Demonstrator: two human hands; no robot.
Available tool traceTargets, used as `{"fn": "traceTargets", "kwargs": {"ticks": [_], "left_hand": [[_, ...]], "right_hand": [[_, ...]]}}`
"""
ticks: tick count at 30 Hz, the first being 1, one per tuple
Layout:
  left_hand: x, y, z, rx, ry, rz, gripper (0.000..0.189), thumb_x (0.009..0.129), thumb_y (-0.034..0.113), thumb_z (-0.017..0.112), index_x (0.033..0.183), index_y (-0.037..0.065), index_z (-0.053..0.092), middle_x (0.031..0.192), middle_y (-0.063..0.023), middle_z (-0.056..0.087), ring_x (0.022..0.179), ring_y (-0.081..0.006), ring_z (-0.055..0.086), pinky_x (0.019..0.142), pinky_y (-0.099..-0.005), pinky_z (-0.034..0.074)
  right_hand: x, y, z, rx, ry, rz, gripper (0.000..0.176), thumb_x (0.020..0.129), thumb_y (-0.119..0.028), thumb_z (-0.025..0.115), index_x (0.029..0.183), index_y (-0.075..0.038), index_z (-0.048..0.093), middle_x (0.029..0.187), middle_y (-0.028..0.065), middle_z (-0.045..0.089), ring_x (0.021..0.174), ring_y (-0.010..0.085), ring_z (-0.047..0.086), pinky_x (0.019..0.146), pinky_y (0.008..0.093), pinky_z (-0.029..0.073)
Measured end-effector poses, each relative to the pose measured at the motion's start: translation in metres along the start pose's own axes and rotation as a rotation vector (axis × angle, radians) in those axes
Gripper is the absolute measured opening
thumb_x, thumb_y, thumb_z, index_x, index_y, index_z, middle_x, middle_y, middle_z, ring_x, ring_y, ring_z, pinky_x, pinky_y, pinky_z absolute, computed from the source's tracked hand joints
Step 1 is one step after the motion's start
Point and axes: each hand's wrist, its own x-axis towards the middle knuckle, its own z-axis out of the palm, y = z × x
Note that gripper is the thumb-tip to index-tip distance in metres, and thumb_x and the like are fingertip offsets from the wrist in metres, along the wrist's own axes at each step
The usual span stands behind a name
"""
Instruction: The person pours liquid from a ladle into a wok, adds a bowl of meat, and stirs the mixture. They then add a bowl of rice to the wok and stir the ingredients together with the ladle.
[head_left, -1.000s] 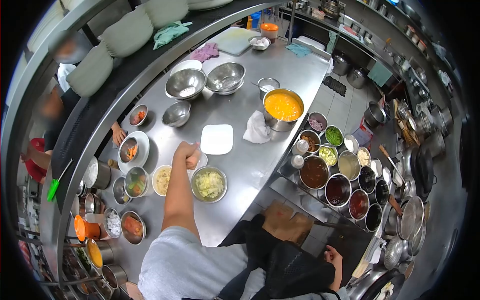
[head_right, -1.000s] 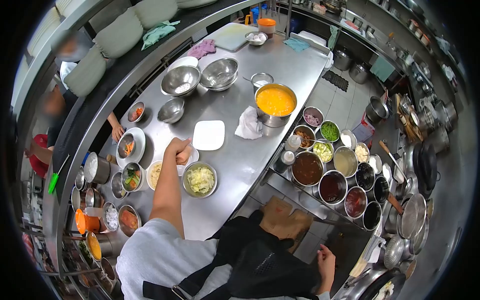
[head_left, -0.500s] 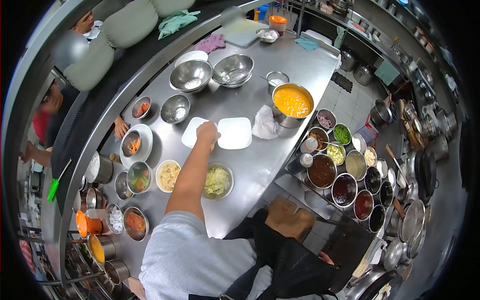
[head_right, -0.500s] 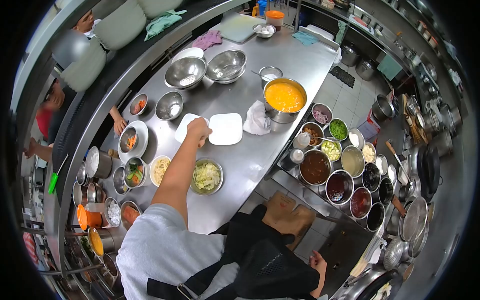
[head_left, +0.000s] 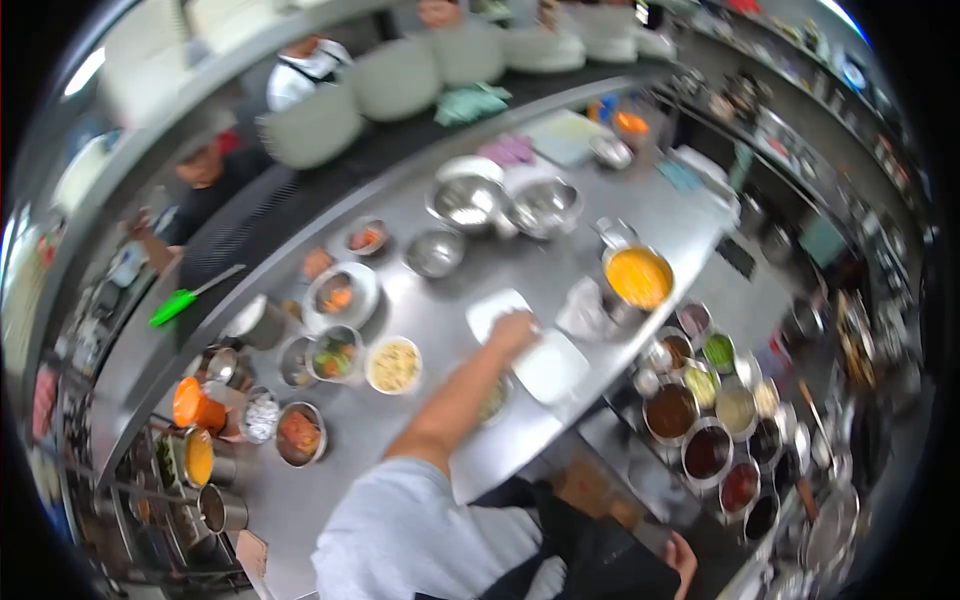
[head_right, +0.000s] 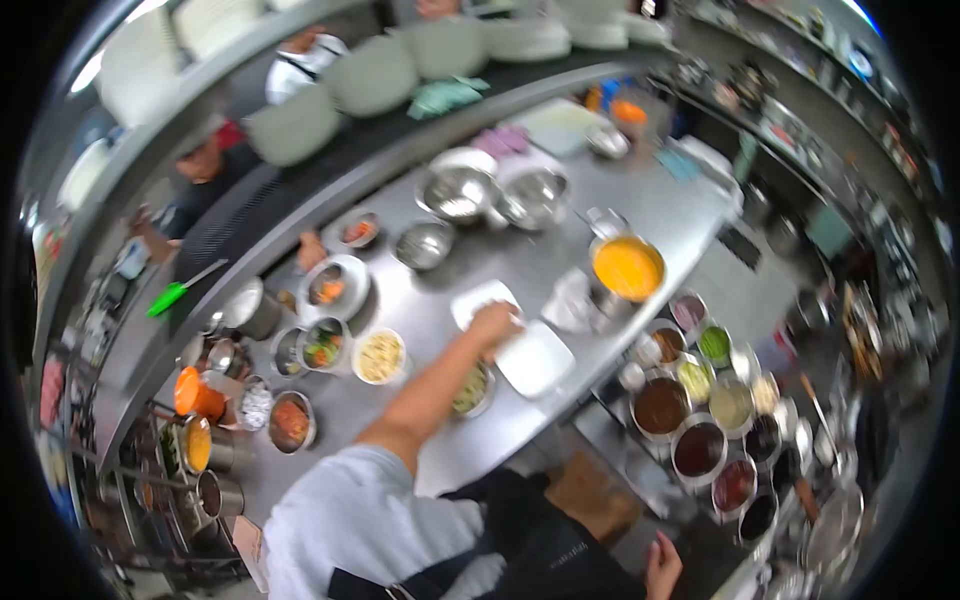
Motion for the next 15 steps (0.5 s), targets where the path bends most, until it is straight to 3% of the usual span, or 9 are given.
{"fn": "traceTargets", "kwargs": {"ticks": [1,2,3,5,7,8,11,13,15], "left_hand": [[-0.009,0.019,-0.019,-0.166,-0.105,-0.088,0.031,0.079,0.03,0.076,0.104,0.012,0.077,0.108,-0.0144,0.074,0.106,-0.0363,0.069,0.093,-0.047,0.054],[-0.019,0.03,-0.021,-0.352,-0.094,-0.015,0.027,0.08,0.027,0.072,0.099,0.01,0.078,0.1,-0.015,0.076,0.098,-0.0342,0.072,0.087,-0.0435,0.056],[-0.036,0.05,-0.033,-0.467,-0.149,0.077,0.026,0.081,0.026,0.07,0.096,0.008,0.078,0.09,-0.0124,0.077,0.087,-0.0287,0.072,0.08,-0.0394,0.056],[-0.076,0.093,-0.04,-0.588,-0.509,0.331,0.024,0.082,0.023,0.071,0.098,0.006,0.077,0.09,-0.0078,0.077,0.084,-0.0205,0.071,0.078,-0.0344,0.056],[-0.103,0.116,-0.023,-0.641,-0.658,0.399,0.022,0.084,0.018,0.07,0.099,0.003,0.077,0.092,-0.0079,0.077,0.085,-0.0184,0.071,0.077,-0.0321,0.055],[-0.118,0.129,-0.022,-0.642,-0.666,0.399,0.022,0.084,0.018,0.07,0.099,0.003,0.077,0.092,-0.0079,0.077,0.085,-0.0184,0.071,0.077,-0.0321,0.055],[-0.155,0.148,-0.003,-0.549,-0.821,0.33,0.019,0.08,0.019,0.074,0.091,0.003,0.077,0.09,-0.0102,0.077,0.082,-0.0225,0.071,0.076,-0.0347,0.056],[-0.173,0.148,0.033,-0.214,-0.985,0.474,0.017,0.08,0.021,0.077,0.086,0.005,0.078,0.088,-0.0125,0.075,0.078,-0.0258,0.07,0.072,-0.0368,0.055],[-0.182,0.145,0.071,-0.135,-1.066,0.573,0.018,0.081,0.024,0.078,0.088,0.007,0.078,0.087,-0.0126,0.074,0.079,-0.0272,0.069,0.072,-0.0375,0.054]], "right_hand": [[0.01,-0.025,-0.009,-0.1,-0.081,-0.076,0.035,0.104,-0.019,0.061,0.134,-0.001,0.062,0.087,0.0036,0.068,0.068,0.0101,0.063,0.063,0.0268,0.054],[0.047,0.014,-0.029,-0.026,-0.057,-0.157,0.037,0.104,-0.02,0.061,0.134,0.001,0.061,0.083,0.0034,0.068,0.063,0.0097,0.062,0.059,0.0247,0.053],[0.042,-0.056,-0.017,-0.007,-0.008,-0.165,0.034,0.105,-0.023,0.059,0.131,-0.001,0.063,0.082,0.0048,0.068,0.066,0.0096,0.063,0.062,0.0233,0.052],[0.042,-0.202,0.002,0.028,0.034,-0.431,0.037,0.106,-0.029,0.056,0.126,0.001,0.063,0.08,0.0043,0.066,0.07,0.0077,0.059,0.064,0.0205,0.047],[0.038,-0.267,0.0,0.051,0.035,-0.484,0.035,0.108,-0.029,0.054,0.122,0.002,0.062,0.081,0.0058,0.065,0.068,0.0093,0.057,0.061,0.0235,0.045],[0.033,-0.294,0.008,0.194,0.026,-0.566,0.035,0.108,-0.03,0.053,0.11,0.003,0.064,0.077,0.0091,0.063,0.068,0.0162,0.063,0.066,0.029,0.05],[0.002,-0.371,0.03,0.523,-0.256,-0.891,0.039,0.107,-0.037,0.053,0.092,-0.002,0.061,0.071,0.0091,0.059,0.059,0.0173,0.061,0.063,0.0317,0.052],[-0.015,-0.405,0.033,0.574,-0.478,-1.056,0.04,0.108,-0.038,0.052,0.084,-0.007,0.058,0.065,0.0052,0.052,0.05,0.0169,0.055,0.062,0.0351,0.051],[-0.028,-0.415,0.025,0.649,-0.596,-1.053,0.046,0.106,-0.042,0.056,0.073,-0.009,0.06,0.058,0.0037,0.058,0.049,0.0181,0.062,0.067,0.0352,0.056]]}}
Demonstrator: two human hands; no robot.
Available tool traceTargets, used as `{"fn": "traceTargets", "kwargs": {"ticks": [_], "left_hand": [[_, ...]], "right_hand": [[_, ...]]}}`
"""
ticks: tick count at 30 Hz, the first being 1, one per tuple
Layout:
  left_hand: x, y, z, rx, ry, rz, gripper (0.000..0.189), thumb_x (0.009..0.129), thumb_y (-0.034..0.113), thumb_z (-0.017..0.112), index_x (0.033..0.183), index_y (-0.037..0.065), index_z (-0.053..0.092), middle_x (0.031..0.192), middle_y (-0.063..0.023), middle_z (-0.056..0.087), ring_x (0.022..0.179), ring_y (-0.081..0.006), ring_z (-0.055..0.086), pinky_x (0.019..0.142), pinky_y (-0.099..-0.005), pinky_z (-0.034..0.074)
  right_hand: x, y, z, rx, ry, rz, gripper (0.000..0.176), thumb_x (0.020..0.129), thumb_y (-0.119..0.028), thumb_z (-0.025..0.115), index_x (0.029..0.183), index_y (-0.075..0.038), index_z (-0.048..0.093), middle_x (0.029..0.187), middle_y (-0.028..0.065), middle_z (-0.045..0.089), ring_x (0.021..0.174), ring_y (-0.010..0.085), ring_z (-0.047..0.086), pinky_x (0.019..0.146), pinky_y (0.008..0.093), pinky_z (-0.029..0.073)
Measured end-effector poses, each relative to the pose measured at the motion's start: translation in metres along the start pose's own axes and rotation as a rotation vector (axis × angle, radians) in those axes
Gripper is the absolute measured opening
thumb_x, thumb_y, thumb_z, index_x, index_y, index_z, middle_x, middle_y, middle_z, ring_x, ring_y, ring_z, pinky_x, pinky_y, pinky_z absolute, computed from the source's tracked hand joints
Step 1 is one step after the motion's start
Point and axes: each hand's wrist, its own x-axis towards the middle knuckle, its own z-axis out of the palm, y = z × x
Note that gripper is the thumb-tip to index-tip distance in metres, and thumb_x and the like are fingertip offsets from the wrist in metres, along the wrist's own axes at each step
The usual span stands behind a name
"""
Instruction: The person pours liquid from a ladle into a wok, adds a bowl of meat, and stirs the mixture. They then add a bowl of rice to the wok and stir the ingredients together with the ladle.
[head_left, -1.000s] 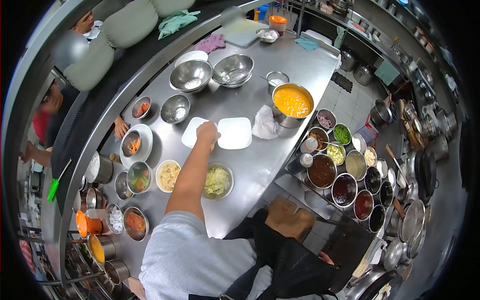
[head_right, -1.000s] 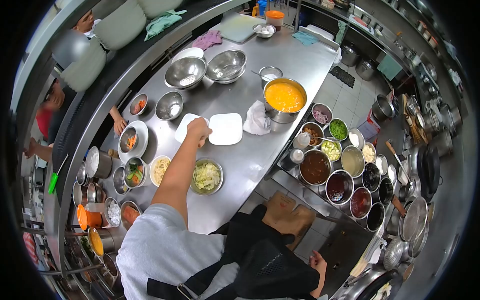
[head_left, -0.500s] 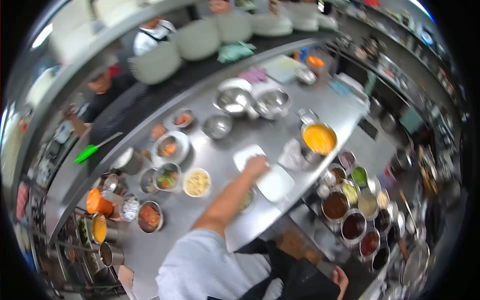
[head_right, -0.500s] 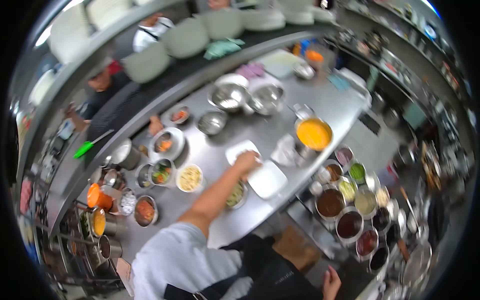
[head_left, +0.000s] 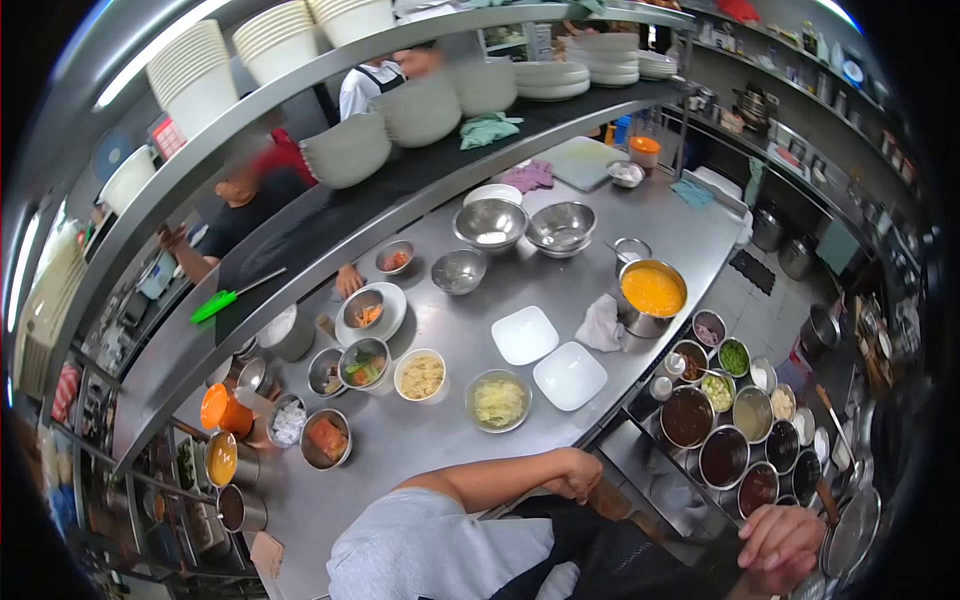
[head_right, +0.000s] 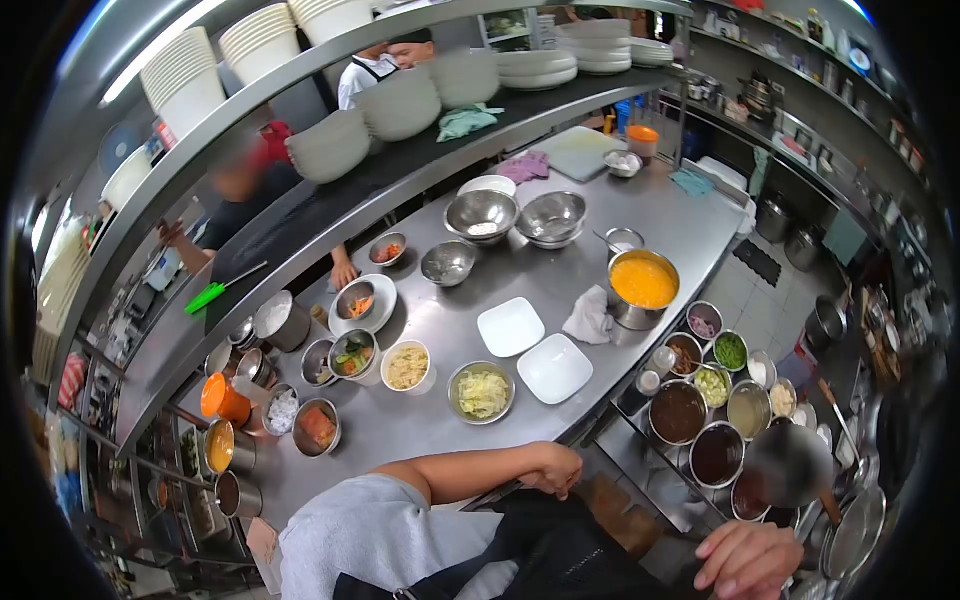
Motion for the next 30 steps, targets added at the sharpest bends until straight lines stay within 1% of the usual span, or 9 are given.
{"fn": "traceTargets", "kwargs": {"ticks": [2,5,7,10,12,15,16,21,30], "left_hand": [[0.034,-0.08,0.072,-0.097,0.036,0.609,0.02,0.086,0.026,0.074,0.098,0.01,0.077,0.089,-0.0124,0.071,0.088,-0.0284,0.068,0.078,-0.0391,0.052],[0.041,-0.069,0.067,-0.144,0.223,0.947,0.022,0.093,0.03,0.067,0.1,0.011,0.075,0.099,-0.0135,0.069,0.098,-0.0298,0.065,0.085,-0.0439,0.051],[0.071,-0.057,0.055,-0.053,-0.28,0.284,0.037,0.092,0.043,0.067,0.096,0.007,0.073,0.092,-0.015,0.069,0.089,-0.0336,0.065,0.077,-0.0447,0.053],[0.106,0.012,0.01,0.089,-0.348,0.015,0.06,0.087,0.06,0.07,0.104,0.003,0.076,0.107,-0.0179,0.075,0.101,-0.031,0.071,0.086,-0.0402,0.055],[0.141,0.001,0.036,-0.308,-0.195,0.055,0.056,0.087,0.052,0.076,0.109,0.001,0.075,0.103,-0.0176,0.075,0.1,-0.0265,0.07,0.091,-0.0372,0.053],[0.172,0.009,0.052,-0.37,-0.182,-0.023,0.049,0.09,0.045,0.077,0.114,0.002,0.074,0.101,-0.0137,0.074,0.095,-0.0221,0.067,0.089,-0.0356,0.053],[0.174,0.014,0.057,-0.431,-0.15,-0.087,0.045,0.091,0.041,0.077,0.115,0.003,0.073,0.101,-0.0121,0.073,0.093,-0.0214,0.067,0.087,-0.0351,0.054],[0.206,0.028,0.081,-1.042,-0.268,-0.264,0.038,0.096,0.028,0.072,0.12,0.0,0.063,0.101,-0.0093,0.068,0.089,-0.02,0.067,0.079,-0.0349,0.057],[0.192,0.103,0.084,-0.191,-0.343,-0.148,0.048,0.083,0.037,0.086,0.107,-0.002,0.071,0.095,-0.0126,0.072,0.085,-0.0183,0.068,0.076,-0.0338,0.056]], "right_hand": [[0.009,-0.02,0.007,0.068,-0.054,0.004,0.051,0.106,-0.043,0.056,0.066,-0.01,0.06,0.057,0.0034,0.063,0.054,0.019,0.069,0.072,0.0353,0.058],[0.016,-0.053,0.017,0.103,-0.051,-0.042,0.058,0.109,-0.046,0.045,0.066,-0.009,0.056,0.059,0.0045,0.058,0.052,0.0213,0.062,0.083,0.0501,0.056],[0.011,-0.067,0.023,0.271,-0.068,-0.128,0.061,0.107,-0.052,0.048,0.067,-0.007,0.057,0.054,0.0019,0.048,0.048,0.0208,0.051,0.096,0.0648,0.046],[0.009,-0.076,0.049,0.342,0.1,-0.381,0.066,0.106,-0.059,0.042,0.062,-0.011,0.046,0.049,0.0014,0.034,0.04,0.0164,0.032,0.085,0.0609,0.049],[0.005,-0.067,0.051,0.364,0.032,-0.607,0.068,0.089,-0.077,0.057,0.065,-0.014,0.053,0.058,-0.0048,0.038,0.046,0.0186,0.041,0.081,0.0559,0.052],[-0.01,-0.102,0.07,0.441,0.118,-0.601,0.061,0.099,-0.058,0.06,0.075,-0.002,0.061,0.059,0.0106,0.053,0.047,0.0203,0.051,0.091,0.055,0.056],[-0.02,-0.12,0.082,0.468,0.217,-0.495,0.065,0.094,-0.069,0.058,0.067,-0.012,0.046,0.055,0.0015,0.034,0.042,0.0111,0.033,0.091,0.0609,0.055],[-0.026,-0.135,0.078,0.37,0.224,-0.619,0.066,0.095,-0.069,0.056,0.069,-0.008,0.054,0.054,0.0021,0.041,0.041,0.0174,0.039,0.091,0.0578,0.055],[-0.09,-0.176,0.04,0.131,0.106,-0.622,0.069,0.091,-0.076,0.055,0.066,-0.011,0.054,0.057,-0.0024,0.043,0.045,0.019,0.042,0.079,0.0523,0.056]]}}
